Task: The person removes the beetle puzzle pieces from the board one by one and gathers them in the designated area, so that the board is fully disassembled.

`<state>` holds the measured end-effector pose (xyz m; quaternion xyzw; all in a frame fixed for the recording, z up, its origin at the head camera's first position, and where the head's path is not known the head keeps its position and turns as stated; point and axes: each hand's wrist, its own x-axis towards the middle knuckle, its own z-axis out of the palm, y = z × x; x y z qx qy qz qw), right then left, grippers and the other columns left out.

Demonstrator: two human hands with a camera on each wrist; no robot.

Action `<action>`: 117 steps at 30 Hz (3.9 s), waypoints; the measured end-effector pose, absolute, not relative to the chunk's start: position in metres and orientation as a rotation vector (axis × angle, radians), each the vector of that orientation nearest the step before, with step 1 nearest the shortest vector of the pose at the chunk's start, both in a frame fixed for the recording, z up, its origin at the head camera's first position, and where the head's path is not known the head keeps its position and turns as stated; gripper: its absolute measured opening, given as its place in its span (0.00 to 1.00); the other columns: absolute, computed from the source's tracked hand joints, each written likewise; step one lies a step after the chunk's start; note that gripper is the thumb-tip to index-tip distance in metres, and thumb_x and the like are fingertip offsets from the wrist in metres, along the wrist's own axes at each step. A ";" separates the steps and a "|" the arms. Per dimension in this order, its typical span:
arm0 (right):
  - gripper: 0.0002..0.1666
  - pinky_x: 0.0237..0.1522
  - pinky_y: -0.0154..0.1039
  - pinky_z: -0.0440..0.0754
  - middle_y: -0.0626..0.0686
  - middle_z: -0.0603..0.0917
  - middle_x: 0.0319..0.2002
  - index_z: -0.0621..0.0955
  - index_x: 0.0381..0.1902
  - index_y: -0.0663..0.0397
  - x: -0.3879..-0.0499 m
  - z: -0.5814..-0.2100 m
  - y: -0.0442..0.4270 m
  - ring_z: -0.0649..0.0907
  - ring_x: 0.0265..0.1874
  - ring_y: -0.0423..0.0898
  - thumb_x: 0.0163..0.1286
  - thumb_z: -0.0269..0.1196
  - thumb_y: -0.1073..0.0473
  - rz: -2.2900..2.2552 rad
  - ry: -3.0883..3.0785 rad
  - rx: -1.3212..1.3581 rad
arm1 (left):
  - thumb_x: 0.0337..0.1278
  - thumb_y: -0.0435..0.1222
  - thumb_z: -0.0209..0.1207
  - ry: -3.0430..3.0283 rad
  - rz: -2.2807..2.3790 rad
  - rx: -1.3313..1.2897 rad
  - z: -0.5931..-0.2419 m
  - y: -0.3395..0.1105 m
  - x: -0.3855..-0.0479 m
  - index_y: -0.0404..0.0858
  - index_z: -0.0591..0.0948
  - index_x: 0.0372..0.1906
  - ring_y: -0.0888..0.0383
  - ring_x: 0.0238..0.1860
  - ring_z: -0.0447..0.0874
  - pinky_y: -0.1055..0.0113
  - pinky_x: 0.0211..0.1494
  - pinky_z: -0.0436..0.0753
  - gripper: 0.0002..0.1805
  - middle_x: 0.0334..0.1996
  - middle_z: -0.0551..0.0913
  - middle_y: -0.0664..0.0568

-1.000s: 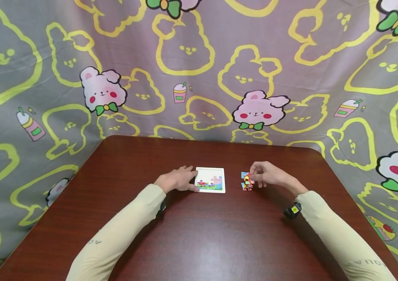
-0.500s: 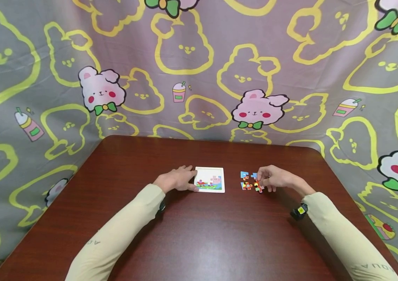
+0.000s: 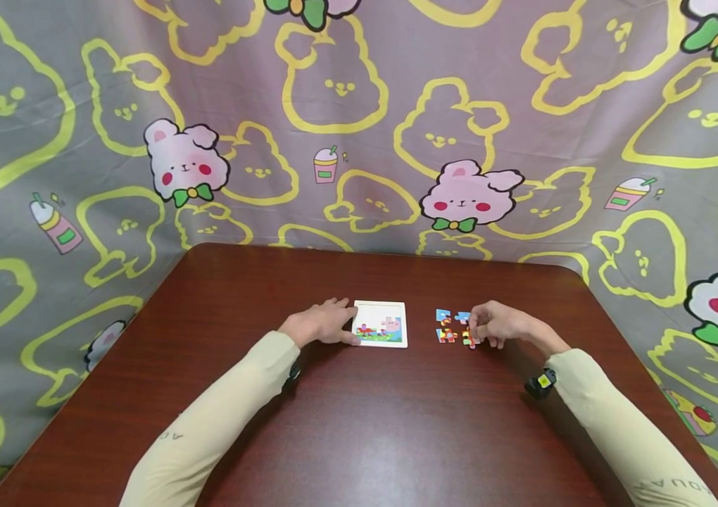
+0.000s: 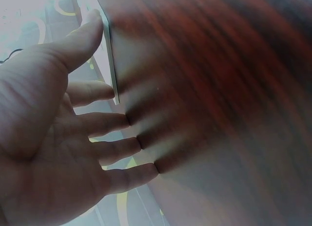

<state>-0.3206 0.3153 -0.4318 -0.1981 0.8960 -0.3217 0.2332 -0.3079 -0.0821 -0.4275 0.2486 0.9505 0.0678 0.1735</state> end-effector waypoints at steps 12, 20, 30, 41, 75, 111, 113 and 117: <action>0.10 0.19 0.36 0.79 0.51 0.80 0.25 0.77 0.33 0.59 -0.322 -0.429 0.310 0.76 0.16 0.43 0.77 0.63 0.63 -0.810 2.479 -0.533 | 0.71 0.57 0.60 2.693 0.193 0.686 -0.429 -0.083 -0.308 0.43 0.65 0.79 0.37 0.83 0.47 0.38 0.80 0.59 0.41 0.83 0.53 0.38; 0.13 0.18 0.37 0.78 0.50 0.77 0.20 0.75 0.31 0.55 -0.322 -0.426 0.304 0.74 0.14 0.42 0.75 0.65 0.61 -0.660 2.583 -0.555 | 0.71 0.57 0.60 2.699 0.186 0.680 -0.428 -0.083 -0.309 0.42 0.64 0.80 0.37 0.83 0.47 0.39 0.80 0.59 0.41 0.83 0.53 0.38; 0.09 0.19 0.39 0.78 0.50 0.76 0.20 0.79 0.36 0.57 -0.328 -0.420 0.281 0.74 0.14 0.44 0.78 0.62 0.59 -0.739 2.612 -0.587 | 0.71 0.58 0.60 2.699 0.181 0.682 -0.429 -0.082 -0.310 0.43 0.63 0.81 0.38 0.83 0.48 0.39 0.81 0.59 0.42 0.83 0.53 0.39; 0.06 0.21 0.40 0.79 0.53 0.81 0.27 0.80 0.39 0.55 -0.336 -0.421 0.243 0.79 0.19 0.47 0.76 0.64 0.58 -0.882 2.629 -0.642 | 0.71 0.58 0.60 2.699 0.197 0.675 -0.430 -0.082 -0.310 0.43 0.63 0.81 0.37 0.83 0.47 0.38 0.81 0.58 0.43 0.83 0.53 0.39; 0.15 0.21 0.37 0.82 0.53 0.87 0.33 0.81 0.50 0.60 -0.345 -0.435 0.187 0.81 0.17 0.43 0.70 0.69 0.59 -0.790 2.591 -0.717 | 0.70 0.57 0.61 2.705 0.189 0.657 -0.428 -0.080 -0.309 0.43 0.64 0.80 0.38 0.83 0.48 0.39 0.81 0.58 0.42 0.83 0.54 0.39; 0.08 0.19 0.33 0.76 0.52 0.81 0.29 0.79 0.42 0.57 -0.340 -0.433 0.170 0.78 0.18 0.42 0.70 0.69 0.64 -0.717 2.626 -0.796 | 0.71 0.56 0.61 2.702 0.185 0.672 -0.426 -0.079 -0.309 0.42 0.66 0.79 0.36 0.83 0.48 0.39 0.80 0.59 0.40 0.82 0.54 0.37; 0.06 0.19 0.33 0.76 0.51 0.82 0.29 0.82 0.44 0.58 -0.339 -0.433 0.169 0.77 0.17 0.41 0.72 0.67 0.64 -0.688 2.612 -0.794 | 0.71 0.56 0.61 2.702 0.185 0.676 -0.426 -0.079 -0.309 0.42 0.66 0.79 0.36 0.83 0.48 0.38 0.80 0.59 0.40 0.82 0.54 0.37; 0.07 0.19 0.33 0.77 0.52 0.84 0.29 0.86 0.47 0.59 -0.339 -0.431 0.169 0.76 0.15 0.40 0.74 0.65 0.63 -0.653 2.595 -0.812 | 0.71 0.56 0.61 2.700 0.188 0.679 -0.425 -0.079 -0.309 0.42 0.67 0.78 0.36 0.83 0.48 0.38 0.80 0.59 0.40 0.82 0.54 0.37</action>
